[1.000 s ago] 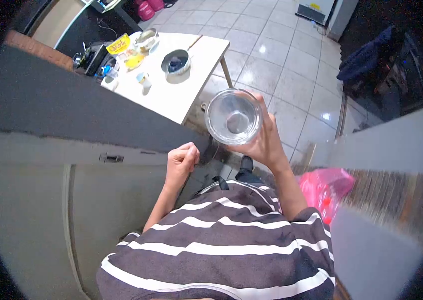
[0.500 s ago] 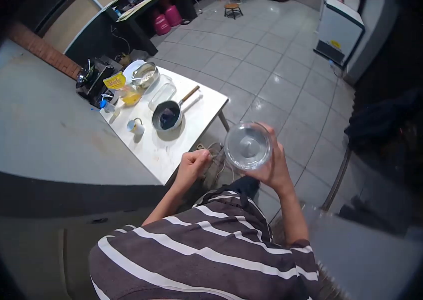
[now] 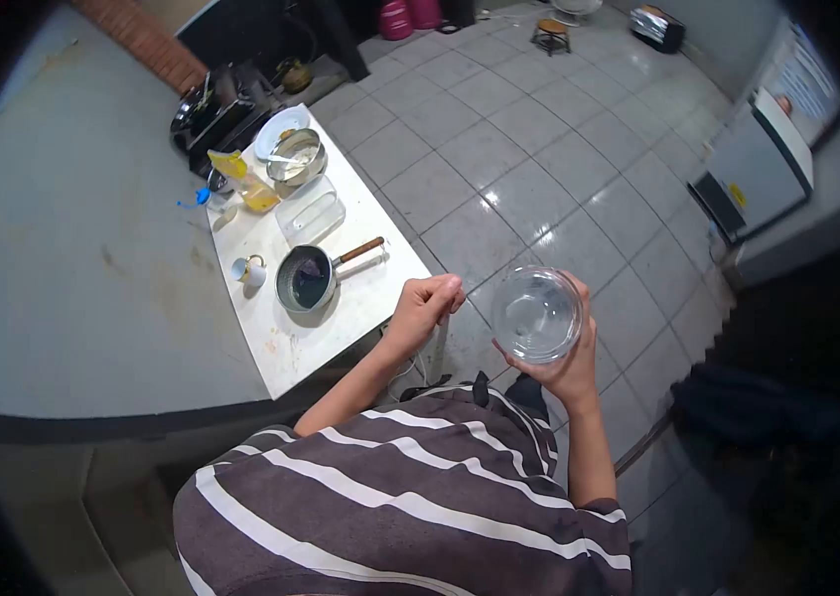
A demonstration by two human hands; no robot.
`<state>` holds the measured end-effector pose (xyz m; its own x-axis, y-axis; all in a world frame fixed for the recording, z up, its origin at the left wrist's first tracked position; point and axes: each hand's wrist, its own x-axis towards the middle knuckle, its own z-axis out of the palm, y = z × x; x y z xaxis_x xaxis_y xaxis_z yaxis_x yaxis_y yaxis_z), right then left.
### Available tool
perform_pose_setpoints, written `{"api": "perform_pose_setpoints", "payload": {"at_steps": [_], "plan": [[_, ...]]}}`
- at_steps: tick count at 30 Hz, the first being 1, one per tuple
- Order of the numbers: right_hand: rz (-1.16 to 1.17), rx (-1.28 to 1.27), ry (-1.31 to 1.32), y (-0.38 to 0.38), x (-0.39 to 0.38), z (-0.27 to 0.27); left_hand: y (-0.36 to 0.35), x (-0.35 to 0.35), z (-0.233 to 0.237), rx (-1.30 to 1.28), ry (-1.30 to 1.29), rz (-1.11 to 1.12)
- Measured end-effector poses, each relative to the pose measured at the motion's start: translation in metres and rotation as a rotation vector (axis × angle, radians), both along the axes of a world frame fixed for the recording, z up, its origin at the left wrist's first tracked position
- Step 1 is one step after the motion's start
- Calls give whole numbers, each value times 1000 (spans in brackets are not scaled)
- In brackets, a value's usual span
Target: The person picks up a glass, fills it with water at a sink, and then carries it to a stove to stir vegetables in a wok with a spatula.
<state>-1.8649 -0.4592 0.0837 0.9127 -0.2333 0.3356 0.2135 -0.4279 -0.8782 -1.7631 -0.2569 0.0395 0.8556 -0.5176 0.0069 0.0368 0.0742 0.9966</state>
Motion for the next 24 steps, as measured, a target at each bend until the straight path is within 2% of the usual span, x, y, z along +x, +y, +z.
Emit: {"api": "perform_pose_setpoints", "payload": {"at_steps": [4,6,10,12,16,21,23,24], "plan": [[174,-21,7,-70,73,-3,-36,47,0,18,14,203],[238,32,90,-90,93,-9,-44,50,-4,45,4,312],[387,-42,77,-127,174,-2,-64,78,-10,74,67,488],[430,-123,-18,-130,206,-5,-68,87,-21,66,86,558],[543,-109,-7,-137,295,-9,-79,137,-25,51,150,682],[612,-83,32,-117,401,-30,-66,229,-47,52,174,773],[620,-46,22,-108,442,-29,-57,273,-44,-19,74,779],[619,-2,-6,-101,472,-29,-53,295,-31,24,158,802]]}}
